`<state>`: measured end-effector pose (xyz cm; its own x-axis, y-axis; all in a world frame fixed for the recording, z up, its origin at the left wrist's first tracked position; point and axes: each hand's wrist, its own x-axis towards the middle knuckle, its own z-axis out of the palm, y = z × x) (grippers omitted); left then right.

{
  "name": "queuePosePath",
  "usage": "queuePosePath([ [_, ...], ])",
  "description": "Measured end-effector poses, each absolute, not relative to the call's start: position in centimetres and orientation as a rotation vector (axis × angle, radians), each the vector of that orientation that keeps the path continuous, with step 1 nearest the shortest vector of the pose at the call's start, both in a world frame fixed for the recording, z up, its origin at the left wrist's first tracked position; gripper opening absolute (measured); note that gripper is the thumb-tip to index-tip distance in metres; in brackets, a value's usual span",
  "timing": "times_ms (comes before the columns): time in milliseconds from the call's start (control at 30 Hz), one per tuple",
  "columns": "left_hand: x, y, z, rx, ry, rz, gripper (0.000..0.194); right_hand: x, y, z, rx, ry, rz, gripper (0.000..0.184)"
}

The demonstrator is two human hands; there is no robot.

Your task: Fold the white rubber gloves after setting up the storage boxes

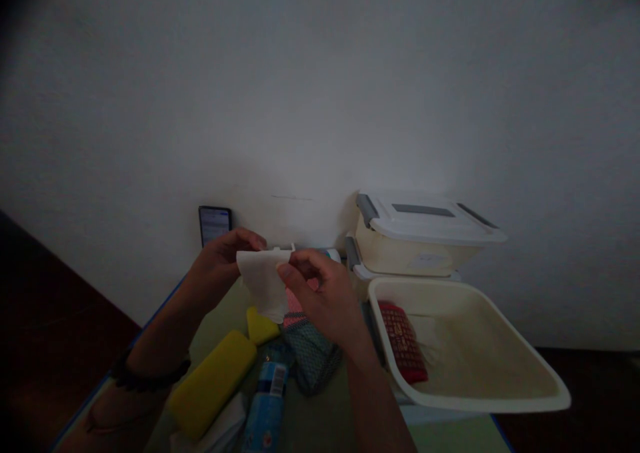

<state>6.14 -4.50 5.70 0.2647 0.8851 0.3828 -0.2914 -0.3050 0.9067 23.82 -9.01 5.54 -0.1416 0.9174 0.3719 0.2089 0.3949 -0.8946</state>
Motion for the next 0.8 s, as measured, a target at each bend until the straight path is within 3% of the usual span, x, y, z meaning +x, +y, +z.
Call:
queuePosePath([
  [167, 6.24, -4.45, 5.34, 1.481, 0.586, 1.349, 0.016, 23.86, -9.03, 5.63, -1.004, -1.686, 0.87, 0.031],
  [700, 6.1, -4.51, 5.45, 1.465, 0.552, 1.266, 0.021, 23.72, -8.88, 5.92, -0.962, -1.484, 0.659, 0.026],
  [800, 6.04, -4.56, 5.59, 1.45, 0.588, 1.295, 0.02, 23.88, -8.6, 5.61, -0.951, -1.46, 0.609, 0.018],
])
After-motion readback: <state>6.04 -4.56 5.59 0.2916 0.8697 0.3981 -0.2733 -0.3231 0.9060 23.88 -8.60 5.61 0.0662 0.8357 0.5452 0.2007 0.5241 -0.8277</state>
